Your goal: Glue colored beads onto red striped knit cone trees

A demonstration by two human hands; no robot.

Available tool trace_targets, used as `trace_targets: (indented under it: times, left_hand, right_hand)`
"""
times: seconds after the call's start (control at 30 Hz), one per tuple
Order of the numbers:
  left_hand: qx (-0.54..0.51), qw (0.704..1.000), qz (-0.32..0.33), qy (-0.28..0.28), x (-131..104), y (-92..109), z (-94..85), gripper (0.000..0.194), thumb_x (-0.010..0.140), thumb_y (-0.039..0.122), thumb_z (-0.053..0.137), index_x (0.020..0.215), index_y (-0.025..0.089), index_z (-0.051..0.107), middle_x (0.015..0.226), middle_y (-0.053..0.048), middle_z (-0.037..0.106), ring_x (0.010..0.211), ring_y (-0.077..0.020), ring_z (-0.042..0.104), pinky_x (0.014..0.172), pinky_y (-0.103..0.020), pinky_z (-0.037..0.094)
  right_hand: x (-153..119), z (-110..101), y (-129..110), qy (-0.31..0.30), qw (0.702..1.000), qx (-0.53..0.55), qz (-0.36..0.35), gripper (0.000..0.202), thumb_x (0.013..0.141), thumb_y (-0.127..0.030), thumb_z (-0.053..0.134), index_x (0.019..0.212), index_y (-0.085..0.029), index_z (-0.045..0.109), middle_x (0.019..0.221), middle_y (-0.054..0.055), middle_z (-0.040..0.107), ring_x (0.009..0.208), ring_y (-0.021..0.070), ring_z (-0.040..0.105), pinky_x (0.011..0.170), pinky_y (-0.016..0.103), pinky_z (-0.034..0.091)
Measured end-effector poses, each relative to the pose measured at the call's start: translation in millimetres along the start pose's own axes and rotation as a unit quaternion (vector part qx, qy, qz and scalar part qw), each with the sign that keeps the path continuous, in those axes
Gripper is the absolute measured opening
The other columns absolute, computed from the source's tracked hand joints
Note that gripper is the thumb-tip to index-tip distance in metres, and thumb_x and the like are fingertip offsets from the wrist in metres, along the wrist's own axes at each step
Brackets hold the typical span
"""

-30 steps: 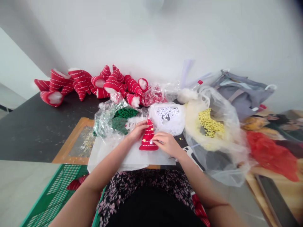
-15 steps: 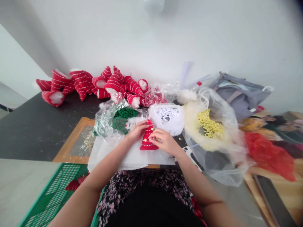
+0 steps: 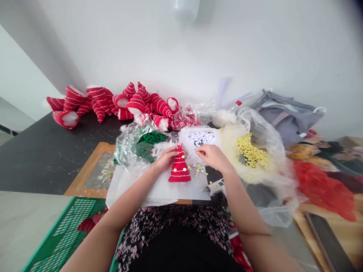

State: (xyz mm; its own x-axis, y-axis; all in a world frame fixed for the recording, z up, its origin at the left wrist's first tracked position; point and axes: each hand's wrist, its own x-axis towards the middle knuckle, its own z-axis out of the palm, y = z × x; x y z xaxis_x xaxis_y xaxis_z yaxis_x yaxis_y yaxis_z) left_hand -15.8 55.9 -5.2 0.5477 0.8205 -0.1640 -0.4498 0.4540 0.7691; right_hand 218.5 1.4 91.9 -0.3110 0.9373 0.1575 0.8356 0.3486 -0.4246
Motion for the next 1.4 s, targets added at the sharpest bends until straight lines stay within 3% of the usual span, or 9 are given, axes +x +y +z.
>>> trace_targets:
  times: [0.1, 0.23, 0.37, 0.53, 0.8, 0.9, 1.13, 1.27, 1.4]
  left_hand:
    - [-0.002, 1.000, 0.003, -0.007, 0, 0, -0.4, 0.029, 0.065, 0.020, 0.087, 0.092, 0.015, 0.078, 0.086, -0.005, 0.077, 0.076, -0.0197, 0.070, 0.077, -0.032, 0.052]
    - [-0.008, 1.000, 0.005, -0.013, 0, 0, -1.8, 0.026, 0.064, 0.019, 0.086, 0.088, 0.015, 0.077, 0.082, -0.005, 0.076, 0.074, -0.0195, 0.069, 0.077, -0.032, 0.052]
    - [-0.026, 1.000, 0.010, 0.014, 0, 0, -4.8, 0.027, 0.059, 0.016, 0.086, 0.084, 0.016, 0.076, 0.081, -0.002, 0.074, 0.072, -0.0173, 0.066, 0.075, -0.031, 0.051]
    - [-0.026, 0.999, 0.015, 0.024, 2, -3, -8.6, 0.027, 0.060, 0.014, 0.083, 0.085, 0.016, 0.076, 0.084, -0.002, 0.075, 0.076, -0.0177, 0.067, 0.077, -0.030, 0.051]
    - [-0.028, 0.999, 0.013, 0.025, 3, -5, -8.7, 0.028, 0.056, 0.017, 0.085, 0.082, 0.015, 0.075, 0.079, -0.002, 0.073, 0.071, -0.0168, 0.064, 0.073, -0.029, 0.050]
    - [-0.023, 0.999, 0.015, 0.020, 2, -3, -6.8, 0.028, 0.056, 0.019, 0.086, 0.083, 0.016, 0.076, 0.078, -0.002, 0.072, 0.070, -0.0166, 0.063, 0.071, -0.029, 0.050]
    - [-0.018, 1.000, 0.016, -0.013, 1, 0, -4.1, 0.022, 0.059, 0.019, 0.085, 0.078, 0.017, 0.074, 0.075, -0.001, 0.071, 0.067, -0.0164, 0.063, 0.071, -0.029, 0.050]
    - [-0.025, 1.000, 0.008, -0.003, 2, -1, -4.2, 0.023, 0.060, 0.017, 0.082, 0.082, 0.016, 0.076, 0.076, -0.002, 0.074, 0.068, -0.0177, 0.066, 0.074, -0.031, 0.052]
    - [-0.022, 1.000, 0.008, 0.001, 2, 0, -3.4, 0.030, 0.060, 0.016, 0.081, 0.089, 0.014, 0.078, 0.081, -0.004, 0.077, 0.071, -0.0186, 0.068, 0.075, -0.031, 0.053]
  right_hand:
    - [45, 10, -11, 0.039, 0.998, 0.048, -0.022, 0.021, 0.095, -0.013, 0.066, 0.094, -0.023, 0.085, 0.097, 0.006, 0.084, 0.086, 0.0234, 0.075, 0.083, 0.035, 0.056]
    - [115, 31, -29, -0.059, 0.989, 0.107, -0.083, 0.030, 0.096, -0.009, 0.063, 0.112, -0.021, 0.085, 0.114, 0.007, 0.085, 0.101, 0.0216, 0.079, 0.092, 0.033, 0.058]
    - [168, 60, -46, -0.165, 0.978, -0.043, -0.122, 0.034, 0.098, -0.006, 0.063, 0.124, -0.015, 0.082, 0.125, 0.009, 0.083, 0.114, 0.0221, 0.077, 0.102, 0.029, 0.054]
    - [193, 89, -52, -0.182, 0.968, -0.111, -0.130, 0.035, 0.090, -0.007, 0.075, 0.124, -0.011, 0.082, 0.130, 0.016, 0.079, 0.115, 0.0292, 0.074, 0.099, 0.032, 0.052]
    - [182, 89, -45, -0.193, 0.966, -0.124, -0.118, 0.024, 0.088, 0.000, 0.065, 0.095, -0.012, 0.084, 0.106, 0.017, 0.083, 0.101, 0.0275, 0.075, 0.086, 0.031, 0.050]
    - [173, 79, -40, -0.171, 0.975, -0.088, -0.108, 0.025, 0.088, -0.001, 0.065, 0.096, -0.013, 0.085, 0.105, 0.016, 0.084, 0.100, 0.0267, 0.076, 0.088, 0.031, 0.051]
    - [138, 46, -17, -0.067, 0.994, 0.065, -0.063, 0.023, 0.092, -0.013, 0.066, 0.106, -0.014, 0.084, 0.105, 0.010, 0.085, 0.091, 0.0214, 0.078, 0.086, 0.031, 0.059]
    - [104, 33, -8, -0.024, 0.967, 0.253, -0.030, 0.013, 0.086, -0.021, 0.076, 0.095, -0.018, 0.084, 0.099, 0.009, 0.085, 0.089, 0.0232, 0.079, 0.085, 0.035, 0.063]
    - [68, 22, -13, -0.023, 0.951, 0.307, -0.035, 0.013, 0.086, -0.028, 0.078, 0.094, -0.021, 0.084, 0.103, 0.008, 0.084, 0.089, 0.0230, 0.080, 0.085, 0.037, 0.064]
